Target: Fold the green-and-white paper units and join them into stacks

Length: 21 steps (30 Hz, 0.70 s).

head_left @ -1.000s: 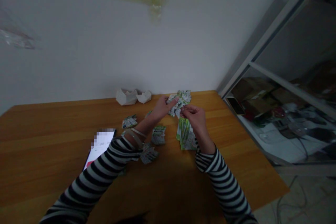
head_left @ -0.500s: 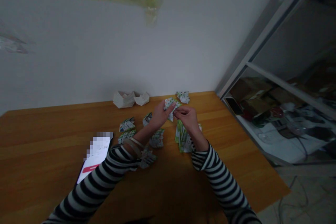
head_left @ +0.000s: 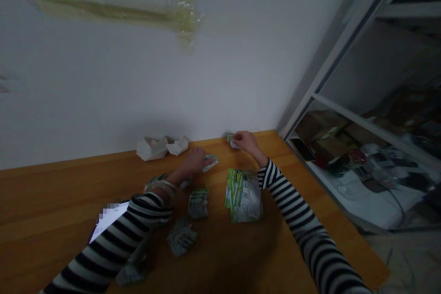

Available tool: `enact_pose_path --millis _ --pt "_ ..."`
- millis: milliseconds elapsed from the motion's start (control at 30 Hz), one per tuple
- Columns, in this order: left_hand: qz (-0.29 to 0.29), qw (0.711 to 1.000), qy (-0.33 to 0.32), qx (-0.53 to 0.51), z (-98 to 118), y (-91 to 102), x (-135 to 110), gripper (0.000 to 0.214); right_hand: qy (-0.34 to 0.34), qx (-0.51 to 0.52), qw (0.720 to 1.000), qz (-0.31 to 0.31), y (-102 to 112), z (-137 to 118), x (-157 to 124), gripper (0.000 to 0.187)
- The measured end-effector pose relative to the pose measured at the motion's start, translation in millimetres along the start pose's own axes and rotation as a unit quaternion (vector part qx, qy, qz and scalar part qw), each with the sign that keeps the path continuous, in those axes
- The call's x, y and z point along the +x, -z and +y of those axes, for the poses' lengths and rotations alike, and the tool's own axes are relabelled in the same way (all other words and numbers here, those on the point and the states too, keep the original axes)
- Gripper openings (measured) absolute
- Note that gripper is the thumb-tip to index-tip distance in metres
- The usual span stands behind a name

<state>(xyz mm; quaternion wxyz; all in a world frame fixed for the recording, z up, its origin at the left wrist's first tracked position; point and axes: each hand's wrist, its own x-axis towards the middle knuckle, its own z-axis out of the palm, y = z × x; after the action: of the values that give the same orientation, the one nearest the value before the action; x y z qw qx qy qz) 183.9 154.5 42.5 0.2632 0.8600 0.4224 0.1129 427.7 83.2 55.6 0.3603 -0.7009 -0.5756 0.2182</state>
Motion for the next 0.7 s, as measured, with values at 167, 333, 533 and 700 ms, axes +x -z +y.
enact_pose_path --millis 167,333,533,700 --pt "-0.028 0.999 -0.007 0.030 4.3 -11.3 -5.0 0.022 0.033 -0.170 0.983 -0.058 27.4 24.7 44.6 0.087" --pt "-0.029 0.999 -0.018 -0.027 15.5 -14.4 5.6 0.033 0.050 -0.228 0.967 -0.105 11.0 47.3 47.4 0.102" --pt "-0.028 0.977 0.016 -0.211 41.6 -37.3 47.0 0.051 0.073 -0.166 0.981 -0.067 -3.4 64.1 30.2 0.087" --pt "-0.029 0.918 0.025 -0.395 72.9 -61.4 52.8 0.051 0.082 -0.081 0.993 -0.002 -18.5 47.1 8.4 0.070"
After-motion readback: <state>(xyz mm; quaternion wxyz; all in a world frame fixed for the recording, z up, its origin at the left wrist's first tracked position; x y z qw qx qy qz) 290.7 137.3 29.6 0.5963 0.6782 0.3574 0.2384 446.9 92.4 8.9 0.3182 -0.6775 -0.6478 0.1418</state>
